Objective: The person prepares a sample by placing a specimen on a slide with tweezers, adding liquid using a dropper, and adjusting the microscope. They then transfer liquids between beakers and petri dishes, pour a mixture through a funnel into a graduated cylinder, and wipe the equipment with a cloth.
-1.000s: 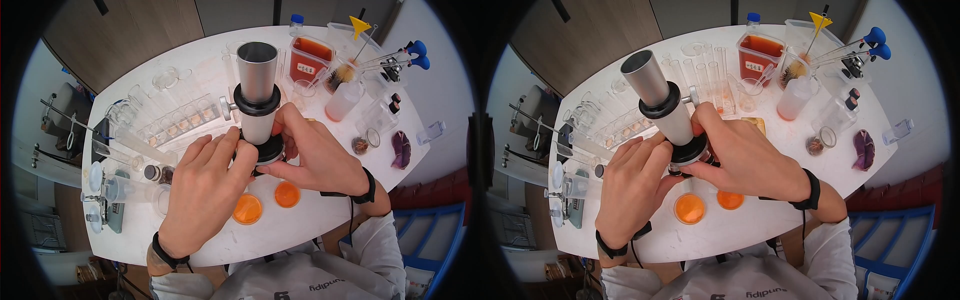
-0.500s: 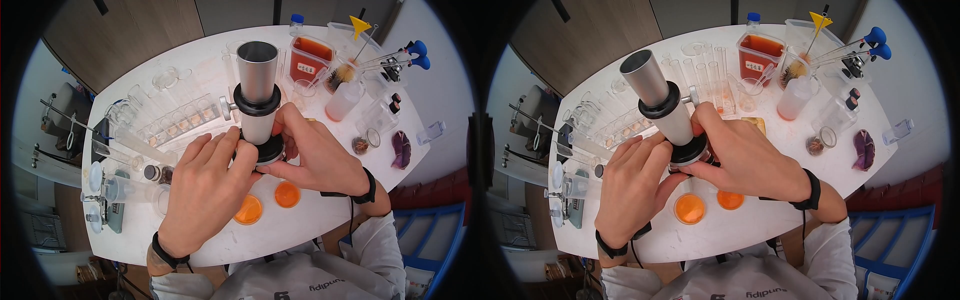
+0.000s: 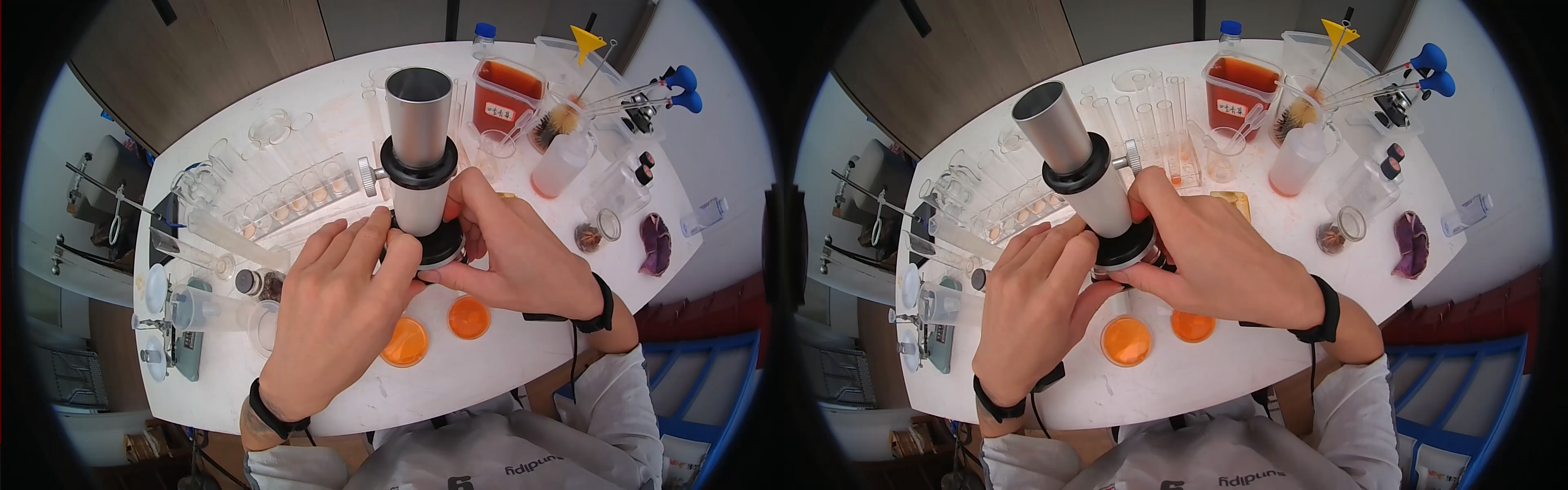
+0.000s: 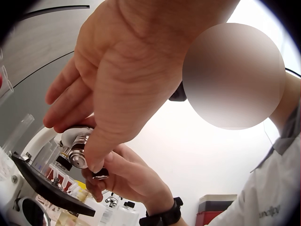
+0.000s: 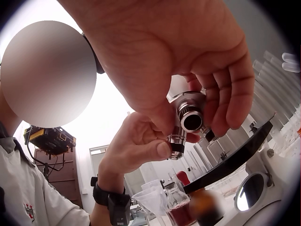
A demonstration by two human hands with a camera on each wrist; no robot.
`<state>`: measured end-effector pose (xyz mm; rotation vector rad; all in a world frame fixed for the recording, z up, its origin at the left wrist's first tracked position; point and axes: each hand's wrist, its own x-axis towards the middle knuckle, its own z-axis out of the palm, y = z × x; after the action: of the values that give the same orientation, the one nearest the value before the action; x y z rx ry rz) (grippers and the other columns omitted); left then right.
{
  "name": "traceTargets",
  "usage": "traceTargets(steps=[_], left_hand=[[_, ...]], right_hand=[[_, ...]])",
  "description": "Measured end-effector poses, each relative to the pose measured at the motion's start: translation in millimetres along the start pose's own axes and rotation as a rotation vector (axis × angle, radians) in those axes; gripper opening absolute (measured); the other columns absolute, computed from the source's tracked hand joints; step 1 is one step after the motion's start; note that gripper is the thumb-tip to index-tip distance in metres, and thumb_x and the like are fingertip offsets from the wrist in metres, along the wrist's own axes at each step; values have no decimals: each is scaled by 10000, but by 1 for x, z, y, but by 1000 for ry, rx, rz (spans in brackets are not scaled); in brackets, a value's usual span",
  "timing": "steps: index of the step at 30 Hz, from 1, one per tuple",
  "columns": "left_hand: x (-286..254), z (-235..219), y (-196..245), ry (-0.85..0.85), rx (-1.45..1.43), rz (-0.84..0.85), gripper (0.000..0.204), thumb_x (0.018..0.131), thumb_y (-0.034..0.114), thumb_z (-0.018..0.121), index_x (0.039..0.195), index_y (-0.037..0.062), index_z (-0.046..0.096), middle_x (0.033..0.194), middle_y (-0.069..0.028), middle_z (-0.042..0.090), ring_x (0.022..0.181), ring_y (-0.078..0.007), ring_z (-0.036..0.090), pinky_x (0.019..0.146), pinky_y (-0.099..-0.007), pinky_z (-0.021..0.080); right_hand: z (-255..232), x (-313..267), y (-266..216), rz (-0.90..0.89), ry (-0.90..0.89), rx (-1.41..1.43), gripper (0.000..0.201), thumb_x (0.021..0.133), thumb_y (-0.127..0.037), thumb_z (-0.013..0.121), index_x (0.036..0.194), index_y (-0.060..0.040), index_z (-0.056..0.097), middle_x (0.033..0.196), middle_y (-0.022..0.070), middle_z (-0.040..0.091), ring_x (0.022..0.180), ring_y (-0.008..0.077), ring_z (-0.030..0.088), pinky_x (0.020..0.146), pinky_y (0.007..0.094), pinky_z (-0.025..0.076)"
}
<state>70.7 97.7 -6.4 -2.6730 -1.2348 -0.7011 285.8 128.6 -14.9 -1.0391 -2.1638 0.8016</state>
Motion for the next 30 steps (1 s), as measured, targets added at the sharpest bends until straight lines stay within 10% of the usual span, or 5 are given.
traceTargets(steps=[20,30], left_hand=[[-1,6,-3,37,46,21,262,786,50,702,1019,26,585,1151,-225,708,1006,-335,716,956,-449,547],[-1,6,-3,54,41,22,260,779,37,704,1011,28,588,1141,-217,709,995,-329,713,955,-444,550]], right_hand=[[-1,-2,1,48,-43,42,581,832,-283,873,1110,-3,446,815,180,689,678,326,720,582,376,535],[-3,-5,0,-88,84,-58,587,785,-260,898,1119,-2,489,1016,212,689,901,385,704,772,414,555]])
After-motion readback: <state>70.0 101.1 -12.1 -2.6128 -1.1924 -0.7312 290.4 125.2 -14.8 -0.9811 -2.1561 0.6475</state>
